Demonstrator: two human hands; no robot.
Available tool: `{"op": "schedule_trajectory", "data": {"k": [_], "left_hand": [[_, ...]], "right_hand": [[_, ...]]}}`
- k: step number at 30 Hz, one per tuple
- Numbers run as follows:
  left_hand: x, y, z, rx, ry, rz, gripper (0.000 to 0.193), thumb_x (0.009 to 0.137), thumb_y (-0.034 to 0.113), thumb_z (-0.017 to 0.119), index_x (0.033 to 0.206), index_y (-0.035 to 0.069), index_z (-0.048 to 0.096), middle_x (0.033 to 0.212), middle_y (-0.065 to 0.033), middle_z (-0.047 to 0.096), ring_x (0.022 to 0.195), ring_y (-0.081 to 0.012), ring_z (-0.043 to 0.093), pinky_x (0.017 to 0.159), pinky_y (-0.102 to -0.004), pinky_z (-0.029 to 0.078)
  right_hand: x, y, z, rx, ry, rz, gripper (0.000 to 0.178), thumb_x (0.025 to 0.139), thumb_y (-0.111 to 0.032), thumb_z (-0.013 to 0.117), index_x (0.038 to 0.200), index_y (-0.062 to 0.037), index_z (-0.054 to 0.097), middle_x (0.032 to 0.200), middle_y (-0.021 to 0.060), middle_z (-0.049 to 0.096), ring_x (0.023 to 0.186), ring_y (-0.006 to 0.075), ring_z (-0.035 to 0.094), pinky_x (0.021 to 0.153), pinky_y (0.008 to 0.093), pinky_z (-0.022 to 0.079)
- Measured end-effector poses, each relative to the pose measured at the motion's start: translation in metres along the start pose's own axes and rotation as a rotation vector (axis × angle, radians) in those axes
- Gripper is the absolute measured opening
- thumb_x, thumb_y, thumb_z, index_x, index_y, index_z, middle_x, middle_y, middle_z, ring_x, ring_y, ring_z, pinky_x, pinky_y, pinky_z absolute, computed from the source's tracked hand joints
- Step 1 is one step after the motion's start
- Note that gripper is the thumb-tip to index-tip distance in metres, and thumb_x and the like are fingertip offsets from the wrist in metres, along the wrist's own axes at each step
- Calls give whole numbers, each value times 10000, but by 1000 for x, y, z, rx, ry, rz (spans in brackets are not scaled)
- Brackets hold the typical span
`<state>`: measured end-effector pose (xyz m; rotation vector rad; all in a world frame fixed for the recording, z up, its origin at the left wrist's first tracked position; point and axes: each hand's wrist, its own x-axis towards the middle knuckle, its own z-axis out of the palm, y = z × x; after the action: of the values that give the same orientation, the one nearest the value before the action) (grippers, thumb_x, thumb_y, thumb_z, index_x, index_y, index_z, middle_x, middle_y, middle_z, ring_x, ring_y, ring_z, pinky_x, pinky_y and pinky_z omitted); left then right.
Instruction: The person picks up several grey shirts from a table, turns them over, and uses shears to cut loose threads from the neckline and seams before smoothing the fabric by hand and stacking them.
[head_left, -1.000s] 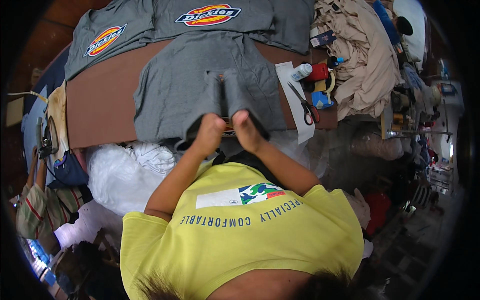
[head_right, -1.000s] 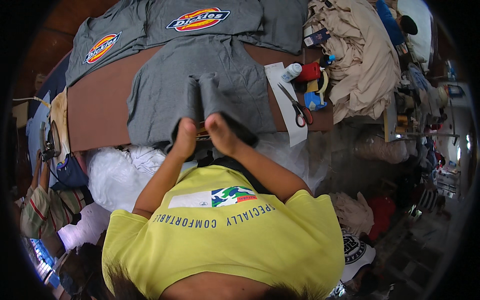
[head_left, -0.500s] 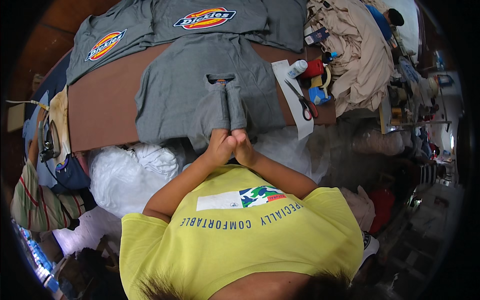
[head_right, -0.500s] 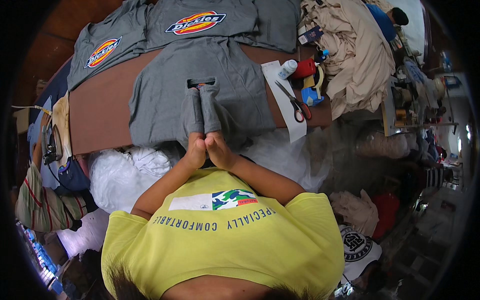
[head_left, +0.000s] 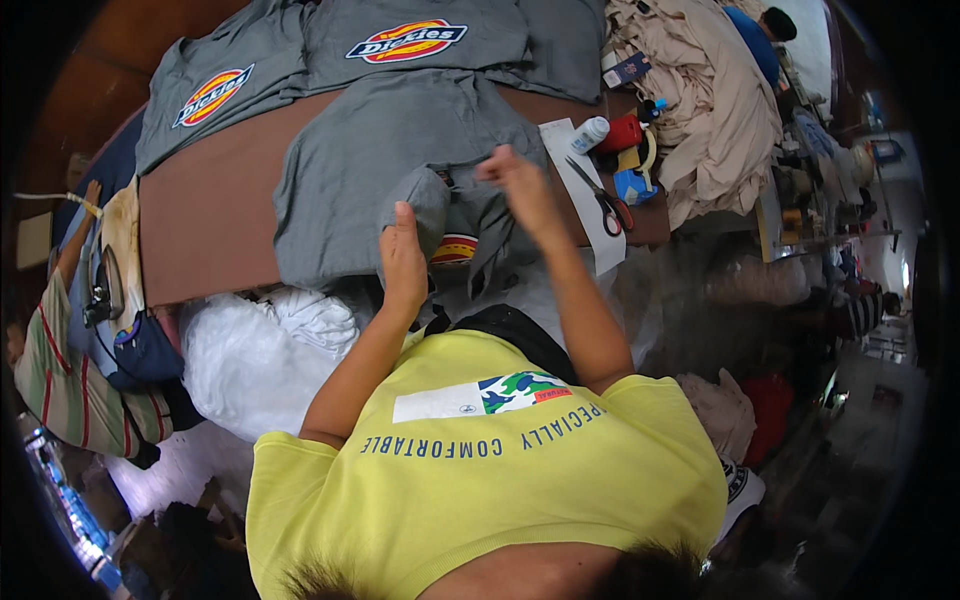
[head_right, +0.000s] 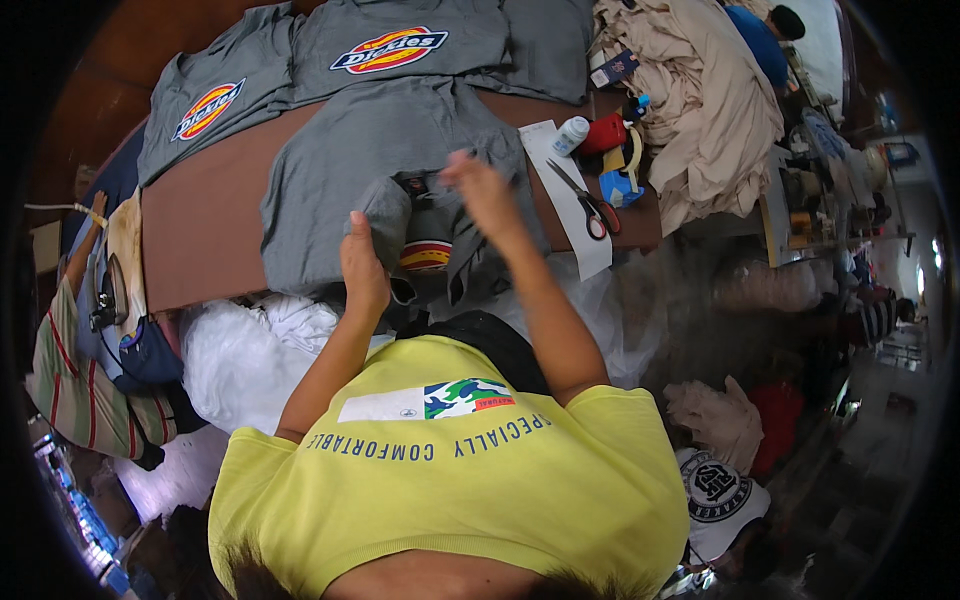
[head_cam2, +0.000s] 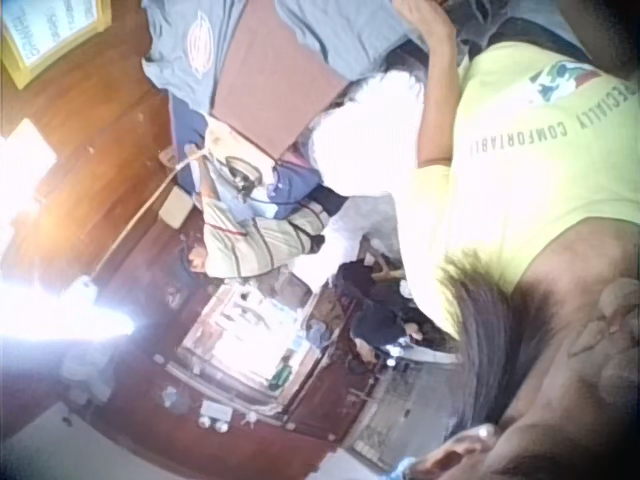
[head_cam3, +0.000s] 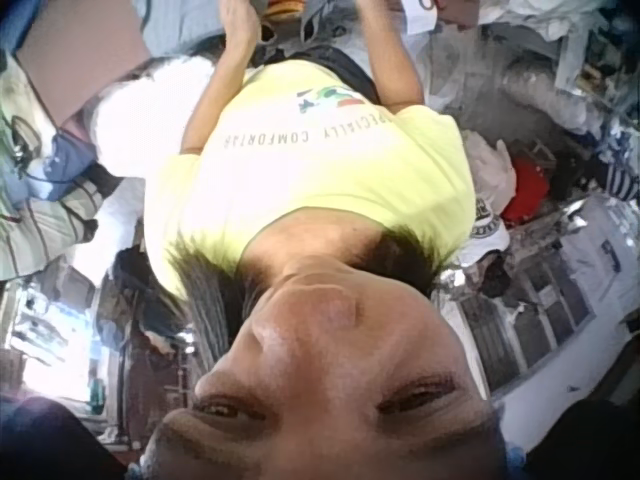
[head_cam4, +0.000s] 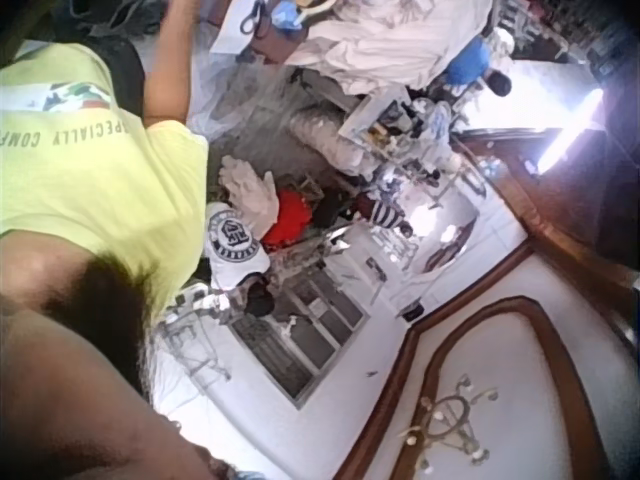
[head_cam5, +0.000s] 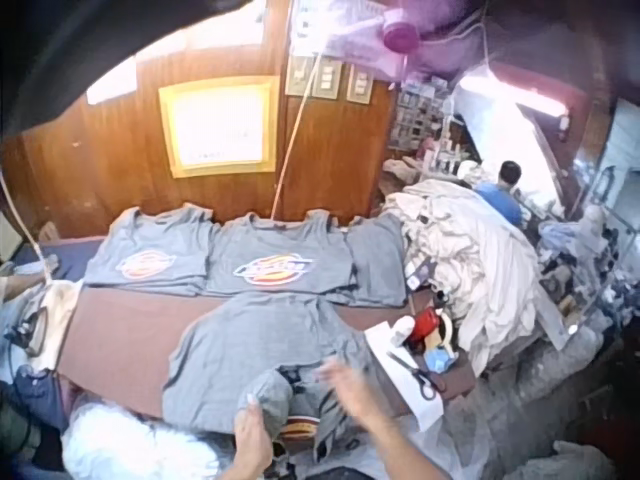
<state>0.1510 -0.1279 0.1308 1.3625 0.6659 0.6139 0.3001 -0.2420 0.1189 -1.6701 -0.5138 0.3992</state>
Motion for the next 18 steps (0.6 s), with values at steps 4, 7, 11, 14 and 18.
{"op": "schedule_trajectory", "data": {"k": [4, 7, 11, 14, 18], "left_hand": [[-2, -5, -1, 198, 44, 90, 587, 930, 434, 392, 504, 34, 346, 485, 23, 306, 484, -86, 271, 424, -312, 221], [4, -20, -13, 372, 87, 170, 555, 935, 361, 420, 530, -14, 376, 460, -66, 330, 429, -143, 292, 405, -352, 228], [10, -20, -15, 582, 92, 396, 540, 926, 329, 438, 549, -59, 436, 468, -218, 420, 399, -343, 369, 416, -411, 280], [11, -24, -16, 614, 70, 463, 529, 920, 321, 451, 538, -45, 428, 471, -222, 422, 406, -358, 397, 415, -420, 285], [17, -28, -26, 569, 131, 336, 518, 913, 317, 468, 533, -32, 428, 471, -219, 430, 394, -343, 401, 412, -422, 290]], "right_hand": [[-13, -16, 71, 51, -80, 13, 401, 903, -358, 482, 803, 21, 567, 682, 79, 559, 605, 128, 495, 580, 270, 414], [-19, -29, 92, -35, 108, -113, 352, 886, -296, 521, 693, -4, 487, 564, 131, 473, 482, 211, 420, 485, 311, 366], [-2, -7, 95, -170, 230, -224, 347, 891, -271, 509, 669, -7, 470, 547, 184, 480, 489, 361, 471, 443, 374, 360], [3, 0, 97, -154, 254, -220, 347, 889, -269, 510, 662, -9, 468, 536, 195, 464, 511, 385, 495, 433, 394, 357], [-7, -31, 97, -128, 266, -365, 377, 904, -260, 498, 634, -5, 441, 505, 118, 328, 471, 129, 284, 416, 318, 305]]}}
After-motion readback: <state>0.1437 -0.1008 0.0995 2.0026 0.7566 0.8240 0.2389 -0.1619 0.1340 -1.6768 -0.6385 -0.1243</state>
